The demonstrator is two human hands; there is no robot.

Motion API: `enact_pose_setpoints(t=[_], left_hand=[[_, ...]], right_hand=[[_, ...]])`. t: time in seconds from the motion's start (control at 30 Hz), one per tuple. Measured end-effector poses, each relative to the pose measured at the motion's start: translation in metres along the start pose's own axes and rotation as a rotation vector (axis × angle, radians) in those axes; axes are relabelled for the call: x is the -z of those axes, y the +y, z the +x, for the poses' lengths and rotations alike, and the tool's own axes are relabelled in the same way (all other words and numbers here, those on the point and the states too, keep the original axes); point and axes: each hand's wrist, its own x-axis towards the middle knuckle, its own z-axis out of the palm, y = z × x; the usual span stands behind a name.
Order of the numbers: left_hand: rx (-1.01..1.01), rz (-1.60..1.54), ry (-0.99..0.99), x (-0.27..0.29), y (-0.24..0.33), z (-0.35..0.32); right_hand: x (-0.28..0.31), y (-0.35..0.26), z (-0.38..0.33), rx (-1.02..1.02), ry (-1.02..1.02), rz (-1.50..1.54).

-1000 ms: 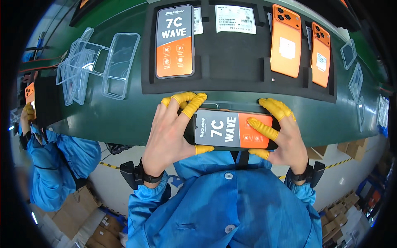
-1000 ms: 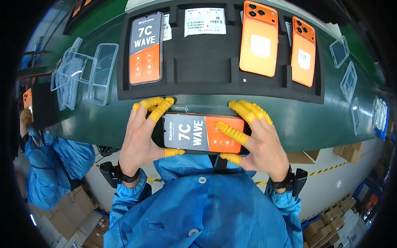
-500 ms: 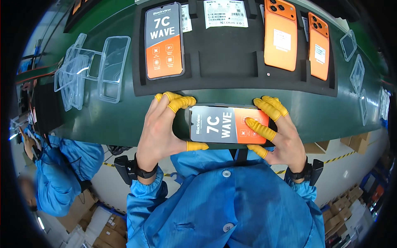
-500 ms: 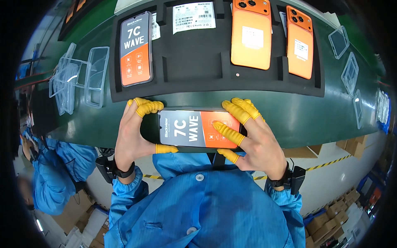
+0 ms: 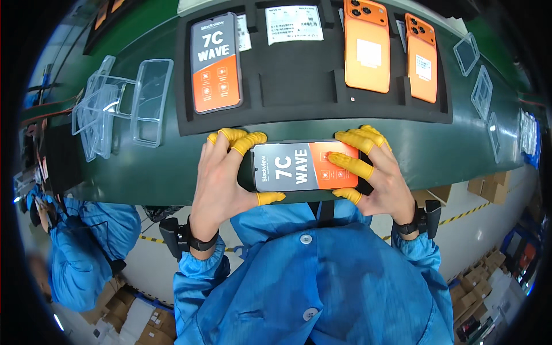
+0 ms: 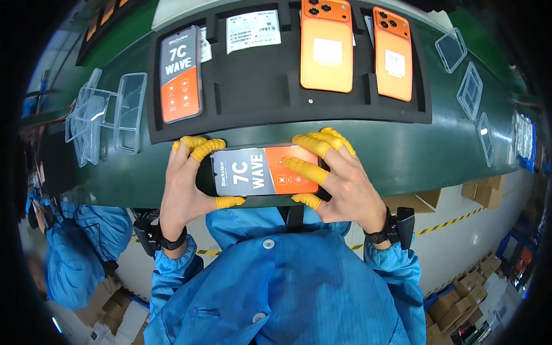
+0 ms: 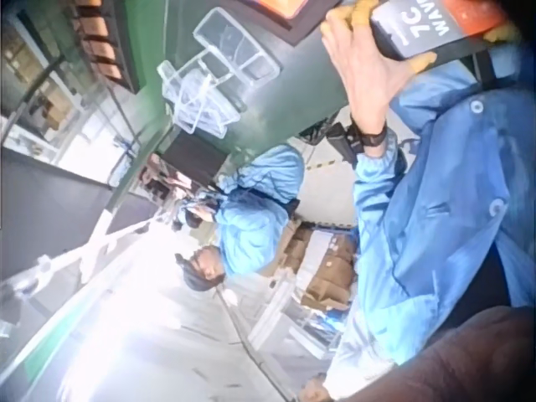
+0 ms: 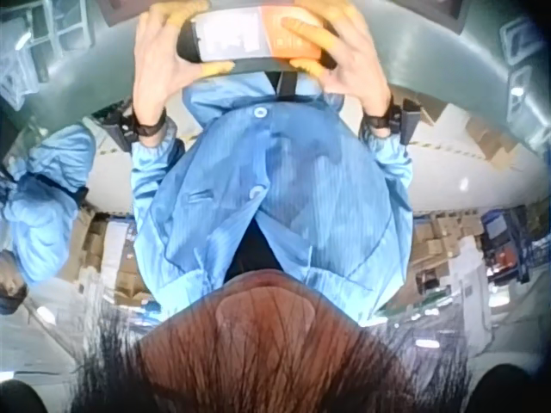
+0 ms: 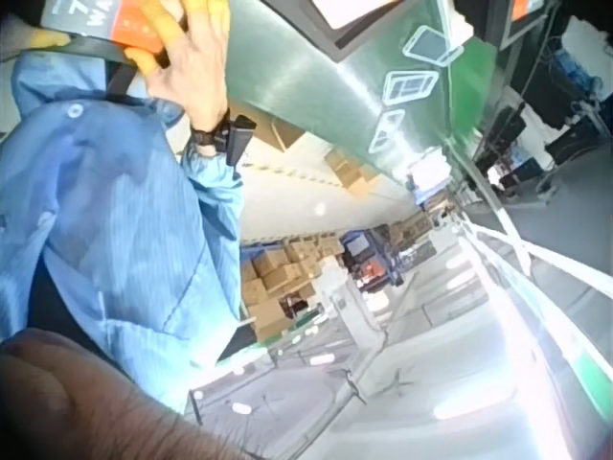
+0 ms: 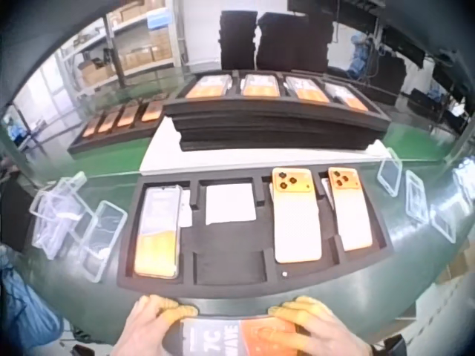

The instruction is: The recorder takes smartphones from a tray, inspects them, and places them into plastic protective cases on an assembly line.

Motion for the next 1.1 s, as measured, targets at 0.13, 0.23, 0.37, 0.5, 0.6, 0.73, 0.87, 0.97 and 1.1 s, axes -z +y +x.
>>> enact_pose_setpoints(t=[0.13, 0.23, 0.37, 0.5, 0.6, 0.73, 0.87, 0.97, 1.1], left_hand=[[-0.025, -0.453, 0.103, -0.027, -0.012, -0.023], [-0.035, -1.226, 0.126, -0.035, 0.006, -0.037], [0.164, -1.363, 0.305, -0.037, -0.001, -0.046], [0.102, -1.385, 0.282, -0.024, -0.006, -0.040], [0.164, -1.409, 0.165, -0.021, -0.006, -0.036], [0.011, -1.560, 0.304, -0.019, 0.017, -0.009], [-0.117, -1.413, 0.222, -0.058, 0.035, -0.012], [0.157, -1.372, 0.163, -0.059, 0.045, -0.008], [-0.001, -1.179, 0.185, -0.058, 0.030, -0.013]], right_hand=[[-0.008, -0.009, -0.011, 0.031, 0.177, 0.103], [-0.019, -0.025, -0.010, 0.051, 0.364, 0.221], [-0.020, -0.039, 0.008, 0.175, 0.429, 0.166], [-0.022, -0.042, 0.006, -0.287, 0.303, 1.249], [-0.029, -0.027, -0.003, -0.315, 0.269, 1.037], [-0.040, -0.027, 0.004, -0.350, 0.482, 1.175], [-0.057, -0.058, 0.023, -0.342, 0.660, 1.649], [-0.064, -0.052, 0.023, -0.322, 0.693, 1.710], [-0.052, -0.043, 0.021, -0.324, 0.438, 1.211]])
